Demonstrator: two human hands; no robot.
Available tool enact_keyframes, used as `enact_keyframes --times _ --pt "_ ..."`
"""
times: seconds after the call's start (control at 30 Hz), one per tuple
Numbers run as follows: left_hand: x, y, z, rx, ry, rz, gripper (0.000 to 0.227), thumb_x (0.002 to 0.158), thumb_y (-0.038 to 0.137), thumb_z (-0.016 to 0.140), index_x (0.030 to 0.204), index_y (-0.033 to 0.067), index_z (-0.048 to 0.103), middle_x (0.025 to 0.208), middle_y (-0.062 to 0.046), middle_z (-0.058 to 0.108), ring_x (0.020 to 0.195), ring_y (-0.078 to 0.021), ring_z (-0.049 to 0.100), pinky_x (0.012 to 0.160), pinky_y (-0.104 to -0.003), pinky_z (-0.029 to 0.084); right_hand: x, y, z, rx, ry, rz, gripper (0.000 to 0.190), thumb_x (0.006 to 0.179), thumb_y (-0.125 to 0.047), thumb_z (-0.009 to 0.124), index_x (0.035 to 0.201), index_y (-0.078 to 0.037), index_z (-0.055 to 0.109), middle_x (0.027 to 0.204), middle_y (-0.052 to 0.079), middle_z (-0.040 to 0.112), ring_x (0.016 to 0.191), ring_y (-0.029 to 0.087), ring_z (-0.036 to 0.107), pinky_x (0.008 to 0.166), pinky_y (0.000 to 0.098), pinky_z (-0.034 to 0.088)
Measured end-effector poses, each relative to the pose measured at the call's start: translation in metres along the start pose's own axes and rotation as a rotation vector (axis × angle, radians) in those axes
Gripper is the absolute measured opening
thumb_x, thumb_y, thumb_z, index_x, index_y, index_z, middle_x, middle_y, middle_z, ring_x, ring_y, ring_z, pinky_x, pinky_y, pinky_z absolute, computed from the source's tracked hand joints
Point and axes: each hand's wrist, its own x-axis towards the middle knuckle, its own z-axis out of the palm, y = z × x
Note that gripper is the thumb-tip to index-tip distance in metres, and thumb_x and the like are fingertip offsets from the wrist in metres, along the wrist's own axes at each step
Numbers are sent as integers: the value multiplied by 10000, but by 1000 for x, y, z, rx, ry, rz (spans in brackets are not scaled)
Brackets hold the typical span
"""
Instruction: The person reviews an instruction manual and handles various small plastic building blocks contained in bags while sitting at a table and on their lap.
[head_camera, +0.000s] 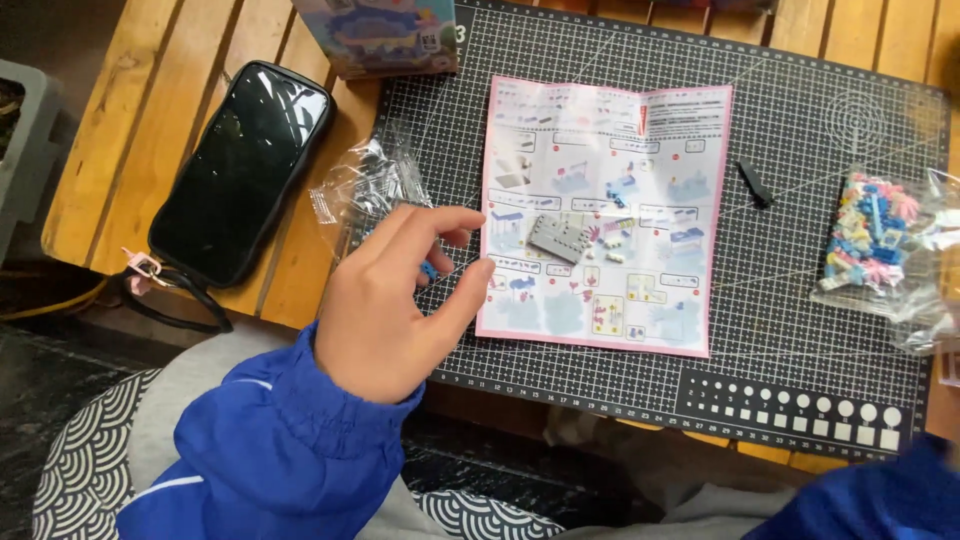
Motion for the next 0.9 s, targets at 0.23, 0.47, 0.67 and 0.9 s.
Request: enact_keyframes --times 0.23,0.47,0.67,0.9 --pt "44 2 0 -17 -120 62 282 913 150 585 1175 53 551 1066 -104 565 857 -173 591 762 -318 543 88 -375 -139 151 170 -381 324 905 -226 780 1143 -10 736 1044 171 691 935 313 633 834 408 522" --pt "85 -46 47 269 -134 156 508 896 196 583 1320 -13 395 1232 -212 466 1081 -414 494 968 -473 389 122 -403 -101 15 -44 -708 645 959 -497 536 1463 -109 427 1500 122 443 1384 306 435 1148 468 328" --pt "95 -47 48 186 -144 14 521 950 206 537 1373 -15 328 1319 -245 449 1135 -451 455 944 -519 385 131 -403 -94 69 -104 -713 672 976 -565 413 1490 -133 378 1531 134 385 1422 332 368 1177 488 263" --pt "112 -40 50 -170 -117 -274 544 864 215 677 1288 78 366 870 6 486 757 -134 553 685 -301 498 135 -402 -91 160 -191 -663 687 956 -564 421 1500 -152 340 1546 165 338 1443 338 329 1184 500 257"
